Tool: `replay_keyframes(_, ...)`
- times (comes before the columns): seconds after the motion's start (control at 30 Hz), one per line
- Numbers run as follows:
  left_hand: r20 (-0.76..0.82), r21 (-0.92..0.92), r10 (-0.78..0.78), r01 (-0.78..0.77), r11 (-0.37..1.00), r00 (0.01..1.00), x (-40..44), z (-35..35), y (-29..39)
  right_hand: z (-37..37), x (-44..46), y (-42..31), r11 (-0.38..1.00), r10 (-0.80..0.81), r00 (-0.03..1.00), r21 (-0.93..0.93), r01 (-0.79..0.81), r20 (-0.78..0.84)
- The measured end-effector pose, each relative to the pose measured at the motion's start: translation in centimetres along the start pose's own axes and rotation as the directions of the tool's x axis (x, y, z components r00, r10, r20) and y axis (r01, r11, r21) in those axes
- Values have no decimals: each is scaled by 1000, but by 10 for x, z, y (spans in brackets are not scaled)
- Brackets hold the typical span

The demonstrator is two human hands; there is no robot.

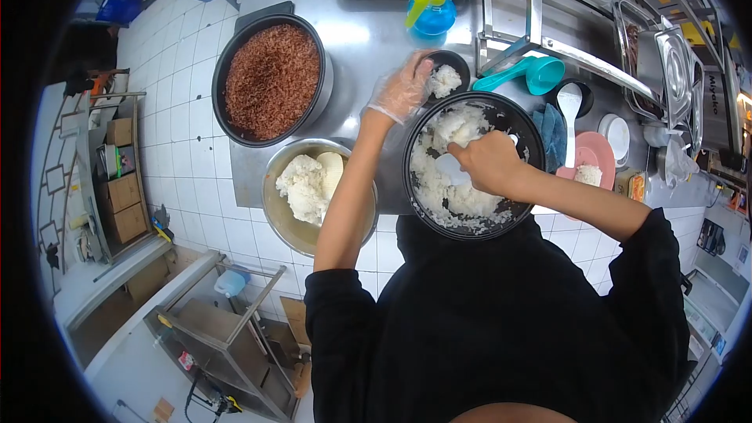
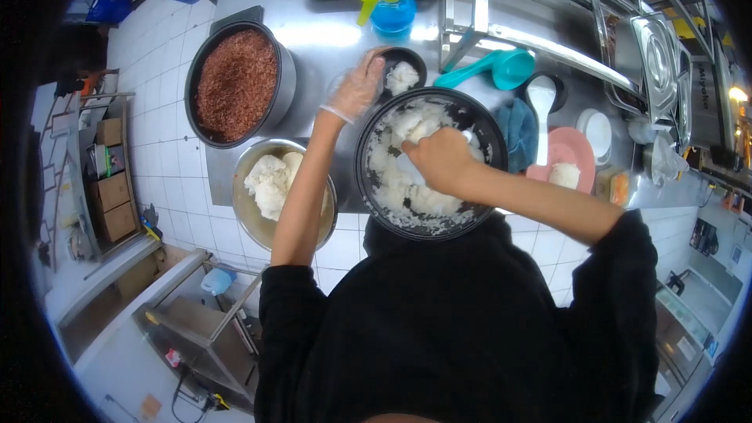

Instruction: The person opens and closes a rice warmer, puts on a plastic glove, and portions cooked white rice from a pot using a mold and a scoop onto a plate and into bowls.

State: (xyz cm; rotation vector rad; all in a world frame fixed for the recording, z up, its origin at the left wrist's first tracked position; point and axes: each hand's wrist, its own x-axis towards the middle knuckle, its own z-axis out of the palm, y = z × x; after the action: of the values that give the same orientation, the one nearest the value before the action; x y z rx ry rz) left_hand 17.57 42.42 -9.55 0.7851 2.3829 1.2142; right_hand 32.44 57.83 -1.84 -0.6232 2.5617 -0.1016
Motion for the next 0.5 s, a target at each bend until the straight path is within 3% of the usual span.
replay_keyframes(0.07,-37,-30,13,-14,999,999,-2,4,-9,14,2,4,999,16,996,52,-11,-90)
replay_keyframes(0.27,-101,2,163,-164,987,981,-3,9,-20,13,-5,3,976,69,997,208,-62,-25)
replay_keyframes(0.5,-74,-43,157,-161,986,985,-3,-1,-12,14,-11,15,922,138,990,363,-133,10)
